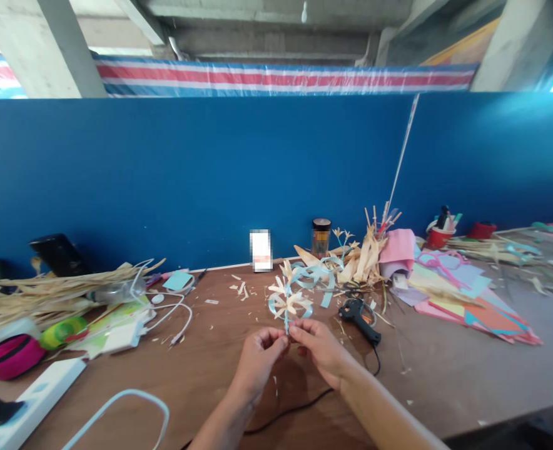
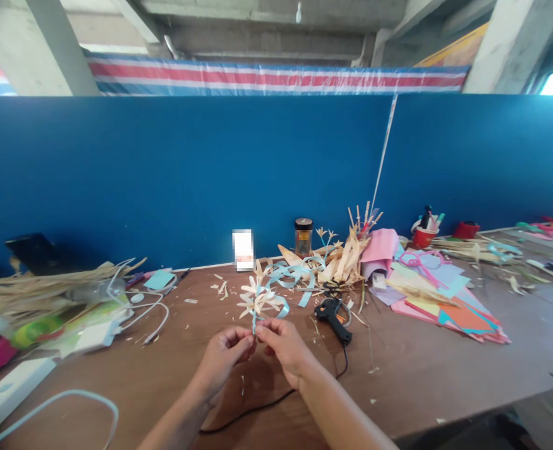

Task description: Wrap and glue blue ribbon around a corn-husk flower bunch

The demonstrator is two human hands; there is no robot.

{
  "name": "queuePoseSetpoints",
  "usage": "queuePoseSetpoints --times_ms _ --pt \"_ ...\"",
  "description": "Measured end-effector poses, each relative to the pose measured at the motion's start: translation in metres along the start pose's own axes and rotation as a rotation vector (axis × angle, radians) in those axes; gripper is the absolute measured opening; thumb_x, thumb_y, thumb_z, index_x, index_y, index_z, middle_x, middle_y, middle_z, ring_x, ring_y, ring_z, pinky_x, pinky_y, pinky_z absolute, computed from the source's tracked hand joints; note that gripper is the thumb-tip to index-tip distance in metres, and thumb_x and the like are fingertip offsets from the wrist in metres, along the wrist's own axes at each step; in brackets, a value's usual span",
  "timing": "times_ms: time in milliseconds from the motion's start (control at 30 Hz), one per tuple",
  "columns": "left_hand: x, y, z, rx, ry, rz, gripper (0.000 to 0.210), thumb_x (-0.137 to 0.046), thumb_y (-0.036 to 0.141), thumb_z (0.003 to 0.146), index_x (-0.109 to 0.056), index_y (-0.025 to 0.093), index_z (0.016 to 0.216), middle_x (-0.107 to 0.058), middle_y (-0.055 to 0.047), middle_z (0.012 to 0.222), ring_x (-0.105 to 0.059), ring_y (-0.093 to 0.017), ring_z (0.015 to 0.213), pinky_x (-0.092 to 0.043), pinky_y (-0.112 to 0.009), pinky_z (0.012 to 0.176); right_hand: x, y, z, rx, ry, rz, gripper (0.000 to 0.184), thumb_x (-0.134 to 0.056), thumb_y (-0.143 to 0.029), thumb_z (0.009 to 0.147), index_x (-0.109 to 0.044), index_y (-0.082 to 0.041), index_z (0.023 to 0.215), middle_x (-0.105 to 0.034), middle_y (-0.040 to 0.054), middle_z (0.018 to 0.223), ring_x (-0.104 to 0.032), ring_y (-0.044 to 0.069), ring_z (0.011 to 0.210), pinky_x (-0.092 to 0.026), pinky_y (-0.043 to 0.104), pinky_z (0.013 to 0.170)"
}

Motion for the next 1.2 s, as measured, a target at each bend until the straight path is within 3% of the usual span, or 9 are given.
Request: queuePoseSetpoints --times_ms 133,367,633,933,1067,1133,1200 --pt "-0.003 0.002 -0.001 -0.003 -0.011 0.013 0.026 -0.064 0.038 0.063 -0.062 0.012 0.067 -0.055 0.000 0.057 -0.045 -0.009 0.053 -0.035 -0.021 0.052 -0.003 0.001 0.001 -0.001 -0.008 0.033 0.028 -0.067 -0.041 0.063 -0.060 -0.015 0.072 -0.057 -0.0018 0.065 -0.047 0.008 0.059 -0.032 0.020 0.054" --pt "-0.005 -0.011 -0.006 0.119 -0.050 0.028 0.033 -0.065 0.044 0.060 -0.063 0.013 0.072 -0.060 -0.001 0.061 -0.048 -0.010 0.054 -0.035 -0.021 0.052 0.006 0.002 0.003 -0.021 0.051 0.140 0.027 -0.071 -0.038 0.059 -0.061 -0.016 0.068 -0.056 -0.0021 0.063 -0.047 0.008 0.058 -0.031 0.018 0.050" --pt "0.000 -0.011 -0.001 0.028 -0.010 0.034 0.027 -0.061 0.039 0.066 -0.059 0.013 0.065 -0.056 0.001 0.057 -0.047 -0.010 0.054 -0.035 -0.021 0.055 0.004 0.008 0.000 -0.035 0.021 0.062 0.031 -0.065 -0.042 0.066 -0.065 -0.016 0.081 -0.063 0.0032 0.071 -0.053 0.012 0.067 -0.032 0.020 0.053" --pt "-0.004 -0.010 -0.003 -0.038 -0.003 0.076 0.025 -0.059 0.036 0.070 -0.058 0.012 0.062 -0.052 0.001 0.055 -0.042 -0.009 0.052 -0.032 -0.021 0.051 0.001 0.001 0.000 0.010 0.078 -0.076 0.027 -0.066 -0.040 0.064 -0.061 -0.013 0.065 -0.058 -0.0007 0.060 -0.048 0.009 0.058 -0.032 0.020 0.052" --pt "-0.001 -0.009 -0.003 -0.056 0.024 0.003 0.024 -0.059 0.035 0.070 -0.059 0.012 0.065 -0.053 0.001 0.057 -0.042 -0.008 0.053 -0.032 -0.020 0.052 -0.008 0.001 -0.006 -0.025 -0.023 0.049 0.035 -0.060 -0.047 0.070 -0.062 -0.018 0.090 -0.063 0.0031 0.081 -0.055 0.014 0.074 -0.038 0.023 0.059" --pt "0.001 -0.009 -0.003 -0.048 0.029 -0.010 0.024 -0.060 0.035 0.070 -0.059 0.012 0.066 -0.053 0.001 0.056 -0.042 -0.008 0.052 -0.031 -0.019 0.051 -0.005 0.000 -0.006 -0.023 -0.018 0.104 0.039 -0.056 -0.048 0.073 -0.058 -0.022 0.102 -0.062 0.0041 0.092 -0.055 0.016 0.083 -0.039 0.024 0.062" --pt "0.000 -0.009 -0.003 -0.038 0.026 -0.019 0.023 -0.060 0.034 0.069 -0.059 0.012 0.064 -0.053 0.001 0.055 -0.042 -0.008 0.052 -0.031 -0.019 0.051 0.000 -0.001 -0.004 0.000 0.013 0.089 0.037 -0.056 -0.047 0.074 -0.058 -0.022 0.102 -0.061 0.0041 0.094 -0.054 0.015 0.086 -0.039 0.023 0.062"
Point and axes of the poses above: each hand's wrist, its own z-axis towards the middle knuckle, its own x-axis out of the back of the hand, y = z × x, the point moved 9 cm from there along z, towards the middle knuckle
